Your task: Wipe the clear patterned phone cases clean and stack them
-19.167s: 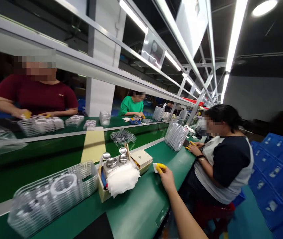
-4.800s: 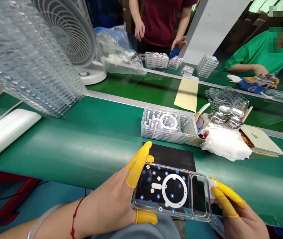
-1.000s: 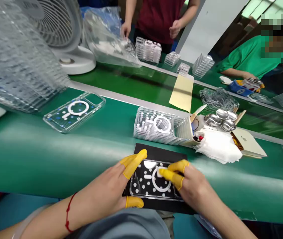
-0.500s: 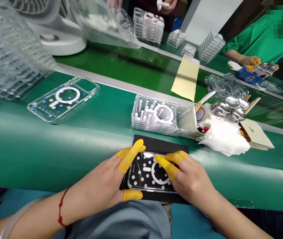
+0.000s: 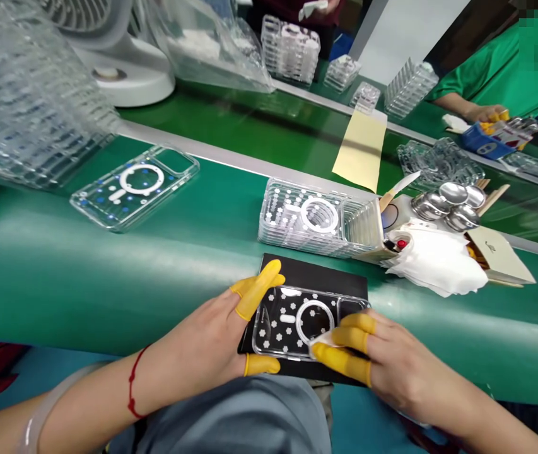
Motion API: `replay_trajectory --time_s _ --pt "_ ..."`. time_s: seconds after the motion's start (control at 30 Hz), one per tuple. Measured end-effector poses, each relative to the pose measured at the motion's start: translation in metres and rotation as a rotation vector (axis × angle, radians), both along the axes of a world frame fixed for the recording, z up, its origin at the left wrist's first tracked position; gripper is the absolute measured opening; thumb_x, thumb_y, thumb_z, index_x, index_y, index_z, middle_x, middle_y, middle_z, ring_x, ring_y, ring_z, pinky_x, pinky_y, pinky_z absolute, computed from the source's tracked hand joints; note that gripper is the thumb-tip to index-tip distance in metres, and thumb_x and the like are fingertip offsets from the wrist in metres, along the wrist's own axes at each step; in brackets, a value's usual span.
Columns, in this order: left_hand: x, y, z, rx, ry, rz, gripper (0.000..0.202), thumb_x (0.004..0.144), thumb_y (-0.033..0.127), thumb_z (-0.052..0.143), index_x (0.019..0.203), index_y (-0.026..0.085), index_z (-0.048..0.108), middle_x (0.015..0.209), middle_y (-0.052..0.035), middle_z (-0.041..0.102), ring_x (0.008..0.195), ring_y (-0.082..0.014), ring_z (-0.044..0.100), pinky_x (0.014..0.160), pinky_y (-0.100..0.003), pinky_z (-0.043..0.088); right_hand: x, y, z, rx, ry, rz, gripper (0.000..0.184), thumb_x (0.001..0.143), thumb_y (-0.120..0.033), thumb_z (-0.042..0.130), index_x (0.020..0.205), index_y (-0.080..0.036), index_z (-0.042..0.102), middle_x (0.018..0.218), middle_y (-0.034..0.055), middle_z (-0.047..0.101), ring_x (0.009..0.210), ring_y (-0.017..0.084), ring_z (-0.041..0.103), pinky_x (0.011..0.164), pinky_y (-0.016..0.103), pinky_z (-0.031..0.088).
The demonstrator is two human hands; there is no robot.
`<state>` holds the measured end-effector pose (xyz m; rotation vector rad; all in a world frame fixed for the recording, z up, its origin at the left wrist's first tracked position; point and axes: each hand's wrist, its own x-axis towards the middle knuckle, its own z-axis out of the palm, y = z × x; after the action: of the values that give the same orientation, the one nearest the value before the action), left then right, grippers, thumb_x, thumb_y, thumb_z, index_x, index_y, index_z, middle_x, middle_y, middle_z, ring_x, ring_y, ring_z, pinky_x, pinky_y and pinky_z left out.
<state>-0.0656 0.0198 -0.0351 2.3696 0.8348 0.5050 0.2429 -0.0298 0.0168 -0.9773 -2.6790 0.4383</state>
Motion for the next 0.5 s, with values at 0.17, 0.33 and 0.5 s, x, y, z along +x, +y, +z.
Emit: replay_trajectory --time_s 0.17,0.33,0.5 --pt "-0.002 0.002 0.0 0.044 0.045 -0.016 0.106 0.094 0.055 0.077 0.17 0.022 0.01 0.164 -0.0207 0.049 0.153 -0.0361 0.047 0.122 -0.049 0.048 -0.007 0.01 -0.015 0.15 -0.014 -0.219 0.04 0.103 -0.003 0.047 0.128 -0.02 0.074 0.104 0.0086 0.077 0.092 0.022 0.067 0.081 0.037 0.057" --pt "-0.004 0.003 -0.003 0.104 0.042 -0.011 0.09 0.102 0.061 0.061 0.169 0.023 0.016 0.162 -0.0183 0.051 0.152 -0.0339 0.05 0.122 -0.046 0.049 -0.035 0.006 -0.01 0.038 0.064 -0.103 0.039 0.113 -0.017 0.041 0.135 -0.024 0.072 0.099 0.0052 0.077 0.084 0.021 0.067 0.078 0.035 0.057" --pt "-0.003 0.003 -0.003 0.08 0.041 0.001 0.083 0.104 0.061 0.058 0.169 0.025 0.02 0.162 -0.0148 0.053 0.152 -0.0333 0.049 0.122 -0.046 0.049 0.008 -0.02 0.004 -0.024 0.02 -0.141 0.043 0.114 -0.018 0.039 0.143 -0.031 0.066 0.1 0.0039 0.078 0.086 0.021 0.067 0.075 0.036 0.052"
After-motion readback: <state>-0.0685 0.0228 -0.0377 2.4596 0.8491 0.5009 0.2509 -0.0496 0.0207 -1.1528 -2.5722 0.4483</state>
